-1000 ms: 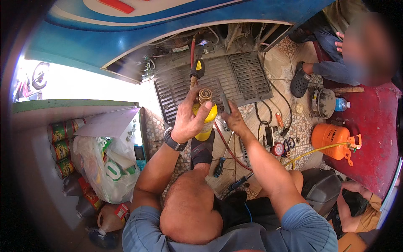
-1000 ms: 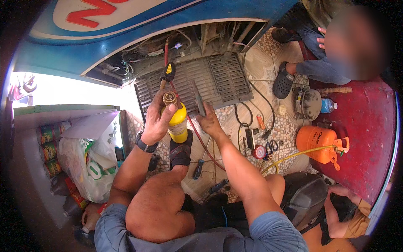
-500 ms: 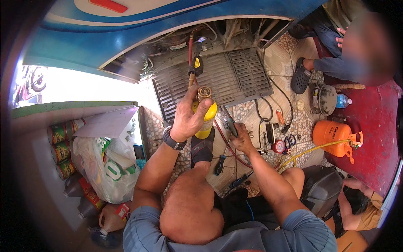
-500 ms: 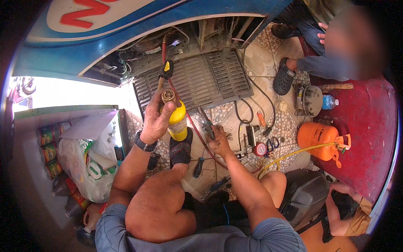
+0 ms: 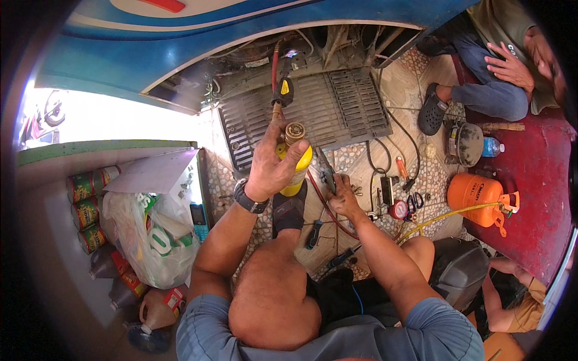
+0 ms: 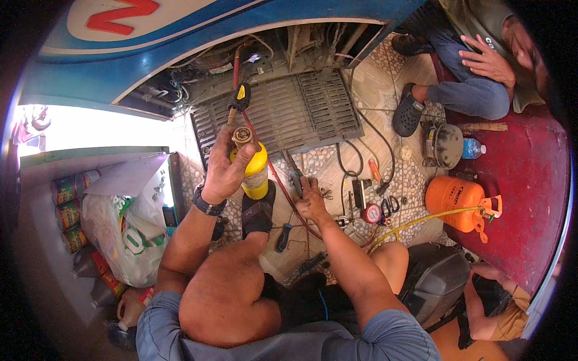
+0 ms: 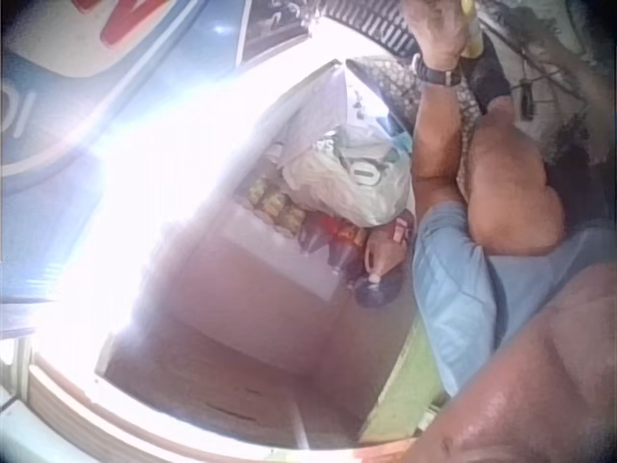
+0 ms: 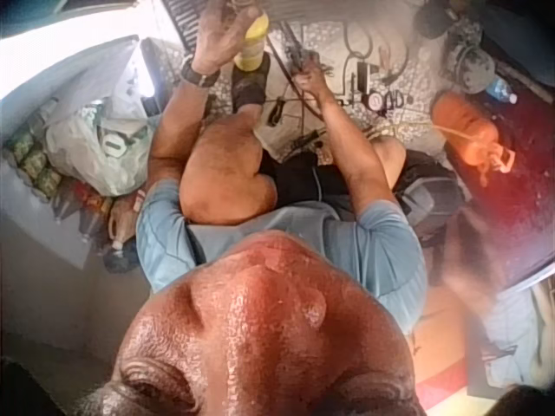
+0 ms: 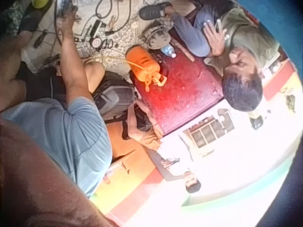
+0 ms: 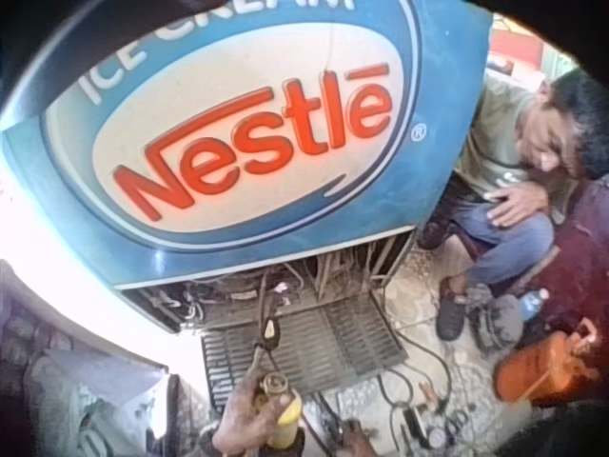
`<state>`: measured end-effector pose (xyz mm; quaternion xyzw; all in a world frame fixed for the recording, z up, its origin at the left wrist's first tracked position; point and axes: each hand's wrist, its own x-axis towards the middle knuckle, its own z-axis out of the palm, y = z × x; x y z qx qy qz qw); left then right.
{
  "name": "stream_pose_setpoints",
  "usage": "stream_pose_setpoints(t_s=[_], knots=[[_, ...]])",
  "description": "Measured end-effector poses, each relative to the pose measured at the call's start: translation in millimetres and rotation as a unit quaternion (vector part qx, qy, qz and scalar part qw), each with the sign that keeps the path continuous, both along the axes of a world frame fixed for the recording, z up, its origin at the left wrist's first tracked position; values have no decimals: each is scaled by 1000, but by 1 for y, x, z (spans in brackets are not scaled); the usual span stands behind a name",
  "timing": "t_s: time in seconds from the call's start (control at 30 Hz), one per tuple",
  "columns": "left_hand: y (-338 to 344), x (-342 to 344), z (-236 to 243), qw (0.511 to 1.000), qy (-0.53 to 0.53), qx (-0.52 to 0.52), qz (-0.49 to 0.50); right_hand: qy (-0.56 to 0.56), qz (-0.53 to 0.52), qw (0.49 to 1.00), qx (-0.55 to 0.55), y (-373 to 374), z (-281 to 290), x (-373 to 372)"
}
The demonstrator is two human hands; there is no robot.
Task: The person uses a blowtorch to solder components on the back of an appliance and connects a pressure gauge and orange tank by hand.
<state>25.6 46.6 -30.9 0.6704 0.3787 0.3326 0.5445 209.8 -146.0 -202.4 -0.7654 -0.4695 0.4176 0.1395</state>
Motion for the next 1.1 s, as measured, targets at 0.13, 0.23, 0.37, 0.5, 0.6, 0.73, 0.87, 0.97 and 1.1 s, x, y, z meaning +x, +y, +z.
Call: stream_pose_setpoints(t_s=[0.13, 0.23, 0.37, 0.5, 0.6, 0.73, 0.87, 0.97, 1.1], knots=[[0, 1, -3, 1000, -11, 14, 23, -9, 3, 1000, -9, 1, 0, -1], [2, -1, -3, 999, -49, 2, 7, -8, -2, 1000, -15, 0, 0, 0], [2, -2, 0, 999, -38, -7, 0, -23, 7, 999, -47, 3, 2, -1], [4, -4, -2, 1000, -5, 17, 2, -17, 5, 999, -34, 2, 2, -3], [4, -2, 2, 1000, 6, 27, 10, -21, 4, 1000, -10, -1, -2, -3], [5, 5, 0, 999, 2, 37, 5, -25, -9, 999, 45, -9, -20, 2], [4, 4, 6, 999, 7, 41, 11, -21, -2, 999, 30, -6, -18, 0], [3, 5, 10, 999, 19, 39, 16, -9, -7, 1000, 20, -3, -13, -3], [1, 8, 11, 998, 28, 55, 19, -16, 2, 1000, 20, -5, -16, -2]])
